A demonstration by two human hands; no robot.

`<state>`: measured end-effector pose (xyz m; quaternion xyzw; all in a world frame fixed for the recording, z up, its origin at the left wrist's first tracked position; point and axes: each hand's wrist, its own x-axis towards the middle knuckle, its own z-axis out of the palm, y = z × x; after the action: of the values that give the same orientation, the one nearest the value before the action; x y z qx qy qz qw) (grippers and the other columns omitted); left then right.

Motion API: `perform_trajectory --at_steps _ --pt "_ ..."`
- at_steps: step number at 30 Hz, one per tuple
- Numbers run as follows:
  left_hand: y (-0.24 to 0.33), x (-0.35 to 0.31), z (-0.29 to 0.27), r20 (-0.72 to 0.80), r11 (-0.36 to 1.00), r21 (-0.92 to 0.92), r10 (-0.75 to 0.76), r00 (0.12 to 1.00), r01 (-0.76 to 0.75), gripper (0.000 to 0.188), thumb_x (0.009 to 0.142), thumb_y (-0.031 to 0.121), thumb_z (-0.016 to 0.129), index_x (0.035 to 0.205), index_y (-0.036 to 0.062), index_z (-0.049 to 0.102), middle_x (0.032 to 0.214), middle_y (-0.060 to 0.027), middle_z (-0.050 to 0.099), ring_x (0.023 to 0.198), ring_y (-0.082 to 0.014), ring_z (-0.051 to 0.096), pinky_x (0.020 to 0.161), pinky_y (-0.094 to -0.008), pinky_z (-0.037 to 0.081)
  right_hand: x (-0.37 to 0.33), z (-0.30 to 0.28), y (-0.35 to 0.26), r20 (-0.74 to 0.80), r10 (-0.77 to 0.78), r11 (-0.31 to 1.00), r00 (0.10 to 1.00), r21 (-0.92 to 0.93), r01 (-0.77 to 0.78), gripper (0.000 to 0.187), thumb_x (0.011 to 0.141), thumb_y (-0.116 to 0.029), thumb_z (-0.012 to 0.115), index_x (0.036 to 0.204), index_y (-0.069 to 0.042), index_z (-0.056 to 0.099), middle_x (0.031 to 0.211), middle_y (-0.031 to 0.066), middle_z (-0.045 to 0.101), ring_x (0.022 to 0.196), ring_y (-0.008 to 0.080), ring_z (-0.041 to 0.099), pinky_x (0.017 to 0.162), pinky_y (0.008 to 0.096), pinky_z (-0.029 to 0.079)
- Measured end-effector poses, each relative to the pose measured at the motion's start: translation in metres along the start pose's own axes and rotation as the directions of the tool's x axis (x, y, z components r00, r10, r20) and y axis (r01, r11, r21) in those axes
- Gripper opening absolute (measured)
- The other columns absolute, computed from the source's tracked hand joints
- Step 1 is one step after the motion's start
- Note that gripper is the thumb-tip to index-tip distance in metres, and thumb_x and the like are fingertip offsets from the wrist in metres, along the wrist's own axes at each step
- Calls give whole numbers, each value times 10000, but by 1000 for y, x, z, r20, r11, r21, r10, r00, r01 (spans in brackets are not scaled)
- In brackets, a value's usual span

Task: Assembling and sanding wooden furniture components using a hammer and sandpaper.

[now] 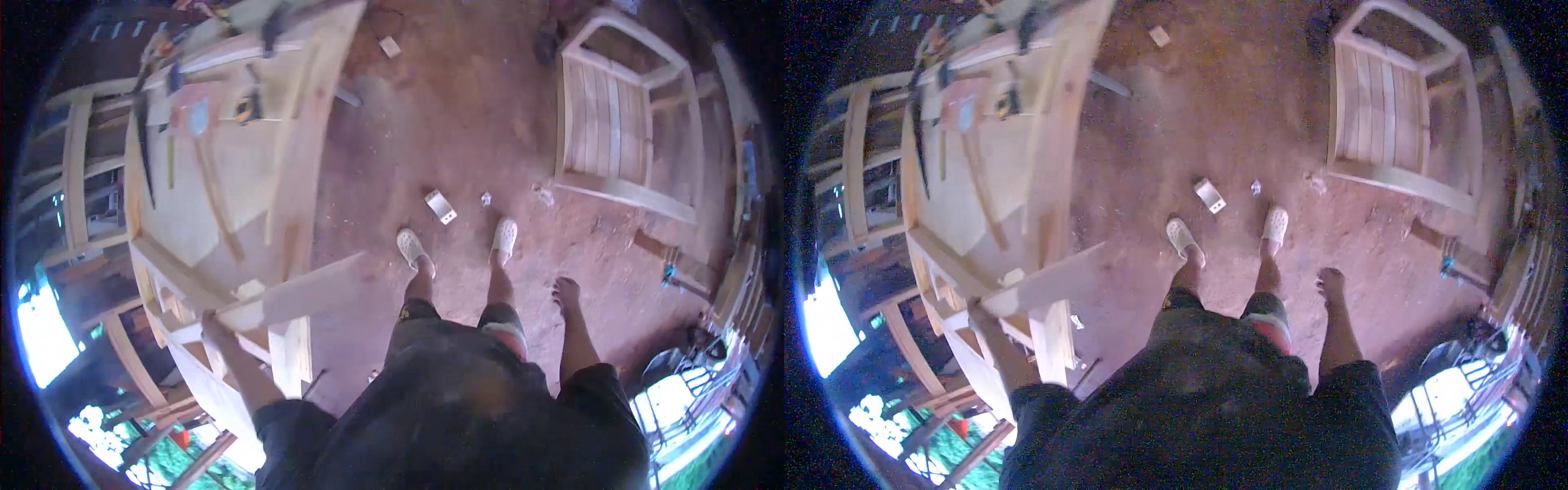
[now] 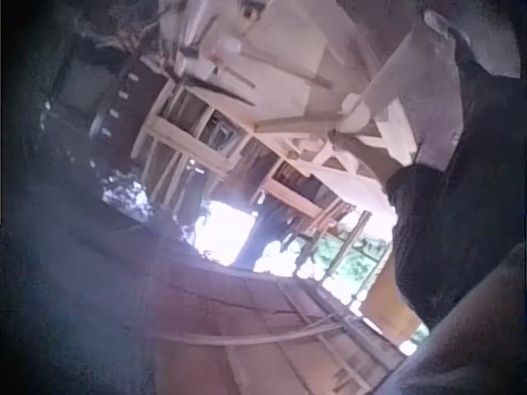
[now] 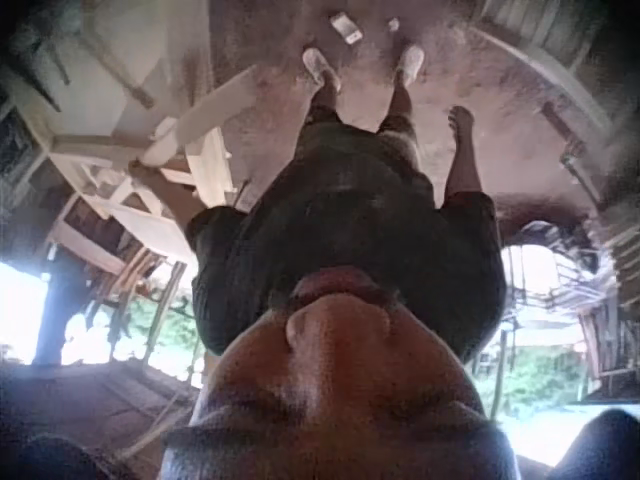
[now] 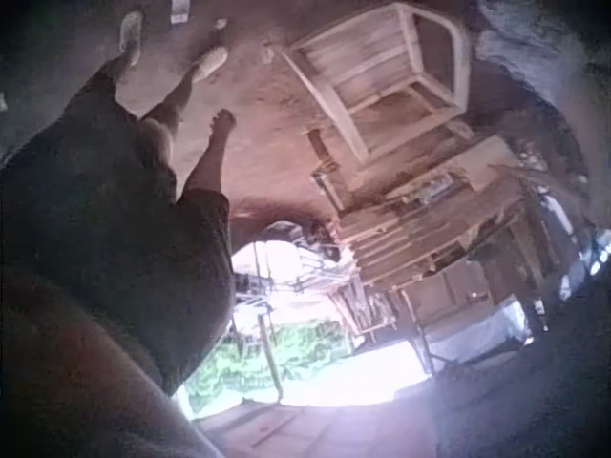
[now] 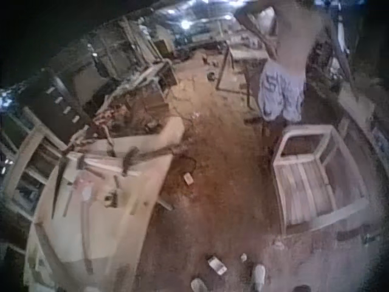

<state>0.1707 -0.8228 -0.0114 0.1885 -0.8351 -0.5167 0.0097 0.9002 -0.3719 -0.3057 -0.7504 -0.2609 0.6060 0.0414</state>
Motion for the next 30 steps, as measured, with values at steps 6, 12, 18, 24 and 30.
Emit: perform_trajectory --at_steps 6,12,18,24,30 --pt "4 -18 0 180 974 210 -120 976 81 316 813 292 526 928 7 596 943 -122 608 875 -247 612 740 -410 535 180 202 65 281 -38 897 959 -413 157 356 829 -346 645 985 -26 660 799 66 634 707 171 587 628 355 471" --pt "5 -71 46 -39 864 491 -105 994 111 310 812 285 519 928 8 596 929 -122 608 860 -250 615 733 -406 535 348 383 107 354 23 994 935 -110 17 363 817 -397 682 989 -83 617 824 60 591 685 173 582 580 321 493" --pt "5 -93 85 -170 785 593 -93 981 177 305 811 278 513 927 8 596 914 -122 609 845 -254 618 727 -401 536 424 483 140 419 94 865 903 -483 134 510 803 -453 669 1092 -36 628 913 98 621 670 183 594 551 341 504" --pt "10 -96 73 -79 831 527 -160 984 177 300 809 270 506 926 9 596 900 -123 609 830 -257 621 721 -397 537 346 415 135 376 69 961 924 -272 38 421 793 -378 644 1024 -27 657 813 86 616 554 162 538 454 328 422" --pt "34 -60 33 82 961 254 -136 987 111 295 808 263 499 926 10 596 885 -123 609 815 -260 624 715 -393 538 137 249 27 378 237 935 895 160 -316 327 790 -304 683 1055 -140 584 863 76 577 686 190 562 589 389 510"
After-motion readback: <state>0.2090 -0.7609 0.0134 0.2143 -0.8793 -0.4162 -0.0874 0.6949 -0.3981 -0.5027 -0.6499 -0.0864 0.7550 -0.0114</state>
